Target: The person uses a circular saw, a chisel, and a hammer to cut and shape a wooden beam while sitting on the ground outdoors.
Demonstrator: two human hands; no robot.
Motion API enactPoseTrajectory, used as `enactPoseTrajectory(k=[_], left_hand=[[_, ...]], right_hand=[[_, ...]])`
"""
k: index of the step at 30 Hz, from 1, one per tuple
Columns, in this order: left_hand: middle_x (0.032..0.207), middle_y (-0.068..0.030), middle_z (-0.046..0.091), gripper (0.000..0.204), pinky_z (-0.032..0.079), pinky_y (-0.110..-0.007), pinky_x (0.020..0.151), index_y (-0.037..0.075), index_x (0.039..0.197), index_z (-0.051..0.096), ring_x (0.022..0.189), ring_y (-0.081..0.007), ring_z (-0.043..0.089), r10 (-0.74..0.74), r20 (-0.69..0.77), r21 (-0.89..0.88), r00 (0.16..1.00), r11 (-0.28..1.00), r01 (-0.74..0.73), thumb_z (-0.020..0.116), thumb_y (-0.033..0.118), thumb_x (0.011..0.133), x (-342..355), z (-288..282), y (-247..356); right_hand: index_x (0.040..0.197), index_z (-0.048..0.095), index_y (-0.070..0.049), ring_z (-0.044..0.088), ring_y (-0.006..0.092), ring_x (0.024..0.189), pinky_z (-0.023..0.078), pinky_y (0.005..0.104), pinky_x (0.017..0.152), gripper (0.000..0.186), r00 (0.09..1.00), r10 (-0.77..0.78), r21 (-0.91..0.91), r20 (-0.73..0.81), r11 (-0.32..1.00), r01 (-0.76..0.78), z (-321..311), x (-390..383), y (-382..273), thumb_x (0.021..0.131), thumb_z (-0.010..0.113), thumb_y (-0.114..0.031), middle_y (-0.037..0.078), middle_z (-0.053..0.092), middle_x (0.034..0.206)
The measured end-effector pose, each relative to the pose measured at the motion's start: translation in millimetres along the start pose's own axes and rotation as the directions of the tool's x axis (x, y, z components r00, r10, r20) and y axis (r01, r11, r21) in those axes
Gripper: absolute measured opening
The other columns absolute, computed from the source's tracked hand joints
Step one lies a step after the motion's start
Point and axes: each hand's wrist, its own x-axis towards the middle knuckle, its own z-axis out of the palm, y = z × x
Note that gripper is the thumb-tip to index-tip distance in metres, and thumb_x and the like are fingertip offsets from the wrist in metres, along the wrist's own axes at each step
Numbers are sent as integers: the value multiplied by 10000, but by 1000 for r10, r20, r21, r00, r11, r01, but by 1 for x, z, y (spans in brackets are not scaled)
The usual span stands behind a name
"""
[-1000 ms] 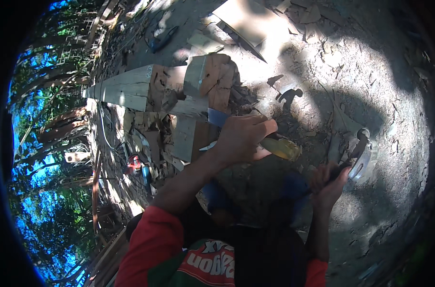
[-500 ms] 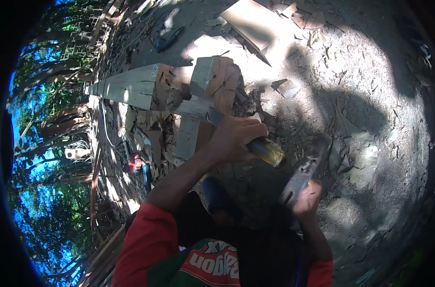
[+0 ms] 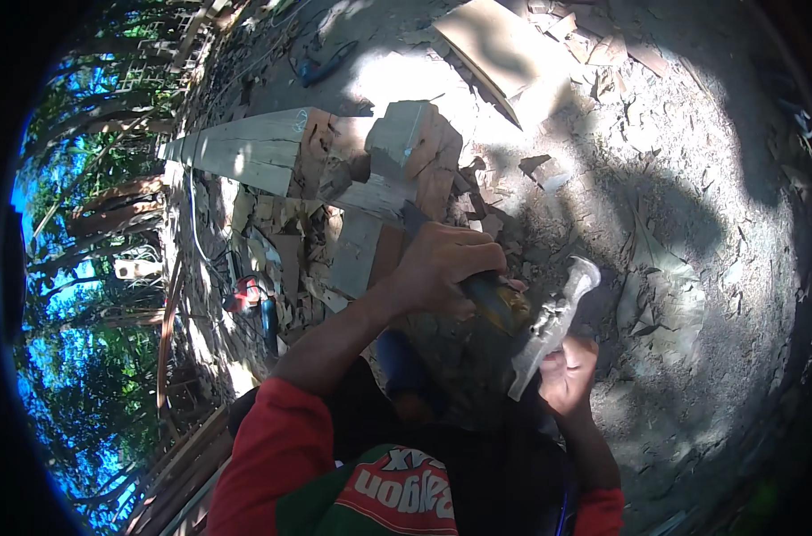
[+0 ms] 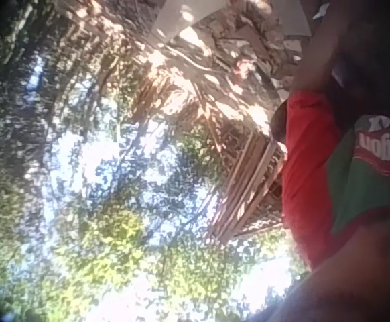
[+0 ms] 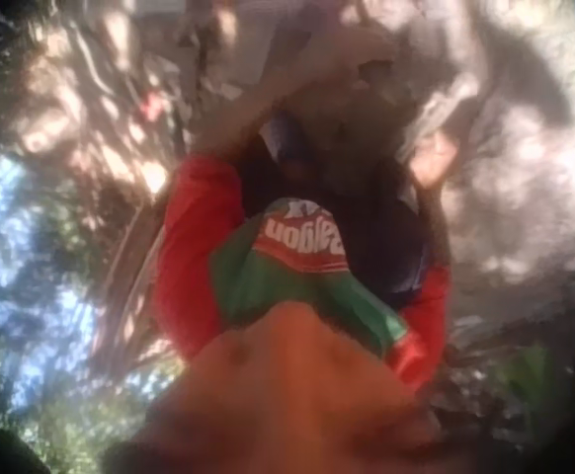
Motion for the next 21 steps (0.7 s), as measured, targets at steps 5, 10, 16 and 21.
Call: enactPoseTrajectory(k=[5,10,16,21], left_hand=[[764,0,626,311,501,-381,560,149,865,620,682,-235,663,20,-64,-41,998,999,-23,815,238,639,4,3,1],[747,-18,622,320,505,-389,585,137,861,616,687,-243,663,-37,-42,45,998,998,39,823,237,640,-14,-9,-10],[727,-38,590,340,472,-374,561,103,829,603,651,-248,629,1,-74,-20,997,1000,-2,832,177,589,4,-6,-9],[734,-52,593,334,493,-366,590,111,856,613,657,-250,634,-168,-116,40,979,984,174,823,148,599,-33,-15,-23]], right_hand=[[768,509,-18,428,192,537,363,369,549,536,951,-198,706,236,707,-28,-21,16,11,989,496,-505,24,455,610],[762,568,11,486,124,555,355,325,524,483,996,73,184,55,979,-82,10,18,-4,984,561,-418,27,487,584],[635,408,-85,401,119,460,290,271,443,706,998,-4,703,-67,709,50,-14,1,2,915,468,-730,-1,346,497],[867,632,5,511,212,538,444,342,554,569,952,182,97,245,973,-211,14,12,4,971,507,-541,87,476,592]])
